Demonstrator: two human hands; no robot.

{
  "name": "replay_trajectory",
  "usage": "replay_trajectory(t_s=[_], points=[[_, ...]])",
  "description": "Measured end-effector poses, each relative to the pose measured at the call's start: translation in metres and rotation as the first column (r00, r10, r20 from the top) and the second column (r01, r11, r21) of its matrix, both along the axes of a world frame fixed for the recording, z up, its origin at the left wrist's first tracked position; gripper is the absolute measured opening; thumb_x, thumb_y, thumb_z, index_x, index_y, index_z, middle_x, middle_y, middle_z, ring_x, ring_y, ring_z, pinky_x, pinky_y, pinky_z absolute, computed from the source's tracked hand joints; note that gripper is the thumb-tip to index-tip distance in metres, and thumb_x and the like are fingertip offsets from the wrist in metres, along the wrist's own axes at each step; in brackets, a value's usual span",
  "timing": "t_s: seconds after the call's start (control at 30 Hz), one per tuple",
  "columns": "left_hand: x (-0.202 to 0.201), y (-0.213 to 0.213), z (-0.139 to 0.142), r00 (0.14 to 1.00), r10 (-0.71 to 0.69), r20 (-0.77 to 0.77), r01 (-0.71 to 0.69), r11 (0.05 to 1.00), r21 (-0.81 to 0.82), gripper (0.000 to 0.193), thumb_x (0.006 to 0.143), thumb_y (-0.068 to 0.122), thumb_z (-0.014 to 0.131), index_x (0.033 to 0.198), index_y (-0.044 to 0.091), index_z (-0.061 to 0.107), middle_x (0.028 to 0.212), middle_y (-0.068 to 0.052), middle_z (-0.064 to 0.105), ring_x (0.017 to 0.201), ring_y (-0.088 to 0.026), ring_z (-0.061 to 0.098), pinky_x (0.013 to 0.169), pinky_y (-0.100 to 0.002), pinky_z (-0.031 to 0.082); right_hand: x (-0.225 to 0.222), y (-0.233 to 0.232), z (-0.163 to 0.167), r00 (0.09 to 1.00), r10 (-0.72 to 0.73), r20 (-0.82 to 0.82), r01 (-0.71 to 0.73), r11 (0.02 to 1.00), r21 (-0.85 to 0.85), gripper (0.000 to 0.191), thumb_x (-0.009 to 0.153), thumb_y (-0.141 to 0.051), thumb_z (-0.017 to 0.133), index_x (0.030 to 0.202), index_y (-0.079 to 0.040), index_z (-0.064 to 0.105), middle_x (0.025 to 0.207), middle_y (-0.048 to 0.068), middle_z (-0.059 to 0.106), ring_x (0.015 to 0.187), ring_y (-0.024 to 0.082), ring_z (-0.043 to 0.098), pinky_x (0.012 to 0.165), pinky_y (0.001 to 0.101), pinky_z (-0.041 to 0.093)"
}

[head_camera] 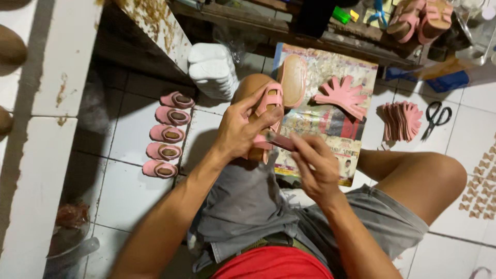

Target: The person sits on the floor assembling pink sandals. They fit a pink upper with straps over a wooden shoe last, tap and press the straps with a cylindrical wooden tool, and work the upper down around the last, handling sandal uppers, soles, and lasts one at a time.

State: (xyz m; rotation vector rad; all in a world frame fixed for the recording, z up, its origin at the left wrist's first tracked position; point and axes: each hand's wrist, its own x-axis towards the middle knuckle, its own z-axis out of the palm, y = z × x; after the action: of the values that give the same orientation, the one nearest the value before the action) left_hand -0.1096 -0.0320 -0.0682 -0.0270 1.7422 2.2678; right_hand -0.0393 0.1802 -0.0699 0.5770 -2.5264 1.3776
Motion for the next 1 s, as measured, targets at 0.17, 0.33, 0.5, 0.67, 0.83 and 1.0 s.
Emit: replay_trajectory(t_s=[0.17,0.33,0.5,0.67,0.83,1.0], points=[[-0.002,0.0,-0.001,0.999,0.007,-0.045,-0.005,0.998,0.061,0.075,0.089,0.03,0.079,0.149,-0.004,0.05,0.124,-0.009,0.068,0.107,-0.011,0.064,0.087,-0.027,0.058,0.011,-0.014,-0.012,1.0,0.029,0.006,-0.029,0.999,-0.045,0.039,0.095,0.003,0.07,0.134,-0.003,0.064,0.107,0.016,0.066,0.092,0.026,0.067,0.078,0.0327,0.054],[-0.002,-0.003,-0.011,0.994,0.032,-0.104,-0.035,0.999,-0.033,0.07,0.094,0.031,0.077,0.149,-0.004,0.053,0.128,-0.011,0.069,0.112,-0.011,0.064,0.098,-0.025,0.054,0.019,0.001,-0.005,0.995,-0.015,0.1,0.024,0.996,-0.088,0.039,0.096,0.004,0.067,0.133,-0.004,0.065,0.106,0.015,0.068,0.093,0.026,0.069,0.08,0.0336,0.055],[0.002,0.003,-0.019,0.989,0.019,-0.148,-0.015,1.0,0.027,0.07,0.093,0.03,0.078,0.148,-0.004,0.052,0.128,-0.01,0.068,0.113,-0.012,0.064,0.097,-0.026,0.053,0.011,-0.015,-0.009,1.0,0.006,-0.009,-0.006,1.0,-0.028,0.039,0.095,0.001,0.071,0.134,-0.004,0.065,0.103,0.017,0.066,0.087,0.026,0.066,0.077,0.0346,0.054],[-0.001,-0.003,-0.016,0.998,0.063,-0.031,-0.059,0.992,0.115,0.064,0.094,0.026,0.077,0.145,-0.004,0.055,0.127,-0.007,0.066,0.109,-0.01,0.063,0.094,-0.026,0.054,0.016,-0.012,0.002,0.993,-0.01,0.114,0.027,0.989,-0.144,0.039,0.096,0.003,0.064,0.134,-0.005,0.064,0.105,0.013,0.07,0.087,0.024,0.069,0.076,0.0334,0.056],[0.0,-0.006,-0.015,0.985,0.017,0.17,-0.049,0.981,0.187,0.057,0.094,0.027,0.072,0.14,-0.004,0.059,0.111,-0.008,0.069,0.089,-0.012,0.067,0.069,-0.03,0.058,0.009,-0.03,-0.01,0.998,-0.049,-0.026,0.045,0.99,-0.133,0.041,0.096,0.004,0.067,0.136,-0.004,0.063,0.114,0.016,0.059,0.101,0.029,0.062,0.089,0.0363,0.052],[0.001,-0.006,-0.011,0.994,0.028,0.106,-0.055,0.962,0.268,0.057,0.098,0.023,0.073,0.145,-0.003,0.056,0.116,-0.006,0.067,0.095,-0.011,0.065,0.082,-0.029,0.059,0.012,-0.031,-0.037,0.999,-0.023,-0.035,0.019,0.995,-0.102,0.042,0.097,0.005,0.066,0.137,-0.004,0.062,0.113,0.014,0.06,0.099,0.025,0.063,0.087,0.031,0.053]])
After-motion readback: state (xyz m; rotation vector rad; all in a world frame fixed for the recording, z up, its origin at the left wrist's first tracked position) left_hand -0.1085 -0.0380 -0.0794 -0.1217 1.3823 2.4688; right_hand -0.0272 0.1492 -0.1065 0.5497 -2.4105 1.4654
